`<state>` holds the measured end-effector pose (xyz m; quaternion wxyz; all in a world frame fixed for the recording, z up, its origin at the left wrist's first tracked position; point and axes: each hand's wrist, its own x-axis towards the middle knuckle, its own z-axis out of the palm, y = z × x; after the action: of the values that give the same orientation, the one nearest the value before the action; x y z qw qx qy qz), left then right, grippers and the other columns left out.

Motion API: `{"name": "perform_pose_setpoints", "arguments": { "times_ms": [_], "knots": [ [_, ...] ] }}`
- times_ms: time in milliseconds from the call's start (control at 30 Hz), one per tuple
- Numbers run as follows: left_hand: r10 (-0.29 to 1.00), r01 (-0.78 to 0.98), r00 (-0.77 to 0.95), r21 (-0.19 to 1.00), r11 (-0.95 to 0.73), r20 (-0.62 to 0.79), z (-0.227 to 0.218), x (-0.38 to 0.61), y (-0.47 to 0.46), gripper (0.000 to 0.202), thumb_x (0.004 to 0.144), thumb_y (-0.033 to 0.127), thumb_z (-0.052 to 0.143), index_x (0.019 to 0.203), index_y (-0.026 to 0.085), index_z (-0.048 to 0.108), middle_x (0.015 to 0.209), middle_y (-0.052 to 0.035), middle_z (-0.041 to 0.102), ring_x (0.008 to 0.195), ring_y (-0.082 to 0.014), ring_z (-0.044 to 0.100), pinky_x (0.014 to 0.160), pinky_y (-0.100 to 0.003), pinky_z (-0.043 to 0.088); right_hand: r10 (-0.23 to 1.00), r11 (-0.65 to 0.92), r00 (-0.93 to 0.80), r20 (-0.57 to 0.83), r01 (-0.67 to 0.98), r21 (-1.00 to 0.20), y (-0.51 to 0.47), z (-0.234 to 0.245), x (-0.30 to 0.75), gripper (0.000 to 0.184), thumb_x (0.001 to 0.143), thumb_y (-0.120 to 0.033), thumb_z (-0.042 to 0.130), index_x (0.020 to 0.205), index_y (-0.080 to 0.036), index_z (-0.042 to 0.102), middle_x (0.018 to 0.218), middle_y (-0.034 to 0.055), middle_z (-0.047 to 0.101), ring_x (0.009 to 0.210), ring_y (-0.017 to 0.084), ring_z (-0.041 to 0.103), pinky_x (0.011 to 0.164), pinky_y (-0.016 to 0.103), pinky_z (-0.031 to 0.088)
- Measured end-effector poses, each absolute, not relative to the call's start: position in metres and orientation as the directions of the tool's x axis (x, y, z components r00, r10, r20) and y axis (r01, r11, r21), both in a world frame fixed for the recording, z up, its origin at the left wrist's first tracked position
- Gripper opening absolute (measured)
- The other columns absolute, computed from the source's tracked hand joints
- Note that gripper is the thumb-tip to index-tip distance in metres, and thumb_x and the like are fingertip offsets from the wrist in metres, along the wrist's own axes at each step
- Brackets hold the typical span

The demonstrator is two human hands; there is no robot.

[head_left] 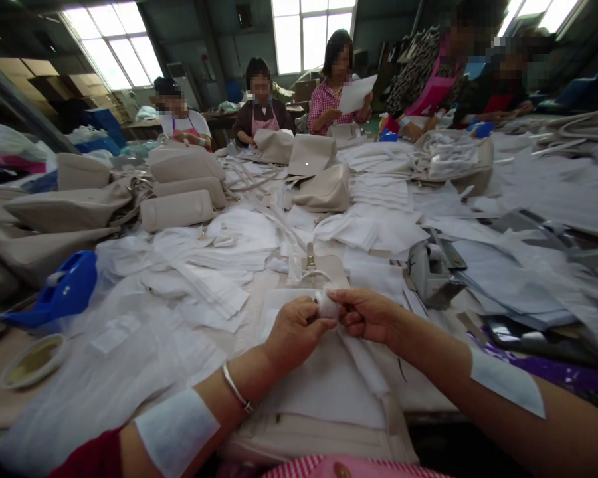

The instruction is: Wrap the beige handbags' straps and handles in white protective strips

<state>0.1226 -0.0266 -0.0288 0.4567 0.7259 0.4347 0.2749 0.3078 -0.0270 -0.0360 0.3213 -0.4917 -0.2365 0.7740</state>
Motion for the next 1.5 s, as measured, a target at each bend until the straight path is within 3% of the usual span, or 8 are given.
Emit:
{"name": "perform_pose_setpoints", "arguments": {
  "times_ms": [167,267,400,633,833,1133,1367,1500],
  "knots": [
    [0.820,0.441,0.463,0.890,0.118,-0.338,-0.036,0.118,-0.021,0.036,0.084,0.050,0.062,0.073,0.016,0.061,0.059,0.0044,0.044,0.055,-0.0105,0.041,0.053,-0.024,0.034,0.818,-0.574,-0.240,-0.523,-0.262,-0.776,-0.030,-0.047,0.297,0.030,0.070,-0.035,0.077,0.069,-0.018,0.051,0.048,-0.0105,0.034,0.041,0.004,0.021,0.037,0.018,0.015],
    [0.602,0.310,0.481,0.766,0.563,-0.637,-0.035,0.118,-0.017,0.054,0.082,0.070,0.054,0.095,0.018,0.059,0.063,0.0049,0.048,0.049,-0.0100,0.047,0.047,-0.023,0.042,0.937,-0.298,-0.174,-0.303,0.050,-0.953,-0.036,-0.048,0.294,0.027,0.074,-0.037,0.073,0.064,-0.016,0.058,0.054,-0.0049,0.047,0.050,0.007,0.038,0.046,0.021,0.027],
    [0.414,0.181,0.590,0.613,0.769,-0.693,-0.038,0.117,-0.017,0.057,0.080,0.071,0.059,0.105,0.019,0.053,0.075,-0.0009,0.060,0.053,-0.0114,0.060,0.046,-0.022,0.049,0.982,0.012,-0.171,-0.077,0.467,-0.884,-0.042,-0.049,0.290,0.023,0.083,-0.027,0.059,0.064,-0.017,0.063,0.062,-0.0009,0.058,0.061,0.013,0.049,0.058,0.025,0.035],
    [0.511,0.153,0.544,0.678,0.719,-0.665,-0.051,0.121,-0.023,0.053,0.079,0.066,0.064,0.101,0.019,0.052,0.072,0.0002,0.062,0.052,-0.0094,0.060,0.046,-0.019,0.047,0.918,0.100,-0.385,-0.096,0.459,-0.883,-0.037,-0.052,0.306,0.021,0.087,-0.023,0.052,0.071,-0.018,0.064,0.067,-0.0005,0.062,0.064,0.014,0.053,0.060,0.025,0.039],
    [0.628,0.313,0.434,0.762,0.568,-0.646,-0.059,0.128,-0.028,0.037,0.091,0.056,0.050,0.091,0.018,0.050,0.065,0.0019,0.060,0.046,-0.0114,0.059,0.045,-0.022,0.045,0.972,0.095,-0.232,-0.033,0.515,-0.852,-0.017,-0.052,0.326,0.027,0.084,-0.035,0.065,0.103,-0.018,0.069,0.081,0.0023,0.065,0.067,0.015,0.054,0.062,0.027,0.042],
    [0.734,0.498,0.490,0.842,0.206,-0.470,-0.059,0.127,-0.027,0.036,0.093,0.054,0.041,0.078,0.022,0.049,0.056,0.0015,0.058,0.042,-0.0143,0.055,0.044,-0.025,0.039,0.939,0.316,-0.303,0.161,0.581,-0.750,-0.004,-0.059,0.303,0.014,0.087,-0.018,0.057,0.073,-0.019,0.058,0.076,0.0013,0.059,0.075,0.015,0.053,0.071,0.029,0.039],
    [0.721,0.442,0.390,0.803,0.399,-0.573,-0.057,0.129,-0.023,0.035,0.090,0.054,0.047,0.080,0.021,0.049,0.061,0.0025,0.058,0.043,-0.0147,0.058,0.041,-0.024,0.039,0.999,-0.018,0.036,0.011,0.714,-0.700,-0.010,-0.073,0.319,0.021,0.089,-0.028,0.056,0.069,-0.019,0.056,0.069,0.0017,0.060,0.067,0.016,0.051,0.065,0.030,0.036],
    [0.688,0.357,0.378,0.783,0.509,-0.620,-0.053,0.130,-0.022,0.033,0.093,0.051,0.045,0.084,0.020,0.049,0.061,0.0040,0.057,0.043,-0.0119,0.056,0.041,-0.022,0.038,0.990,-0.036,-0.068,-0.122,0.720,-0.693,-0.049,-0.050,0.332,0.034,0.090,-0.045,0.055,0.068,-0.020,0.061,0.066,0.0017,0.062,0.063,0.016,0.053,0.062,0.030,0.035]
  ]
}}
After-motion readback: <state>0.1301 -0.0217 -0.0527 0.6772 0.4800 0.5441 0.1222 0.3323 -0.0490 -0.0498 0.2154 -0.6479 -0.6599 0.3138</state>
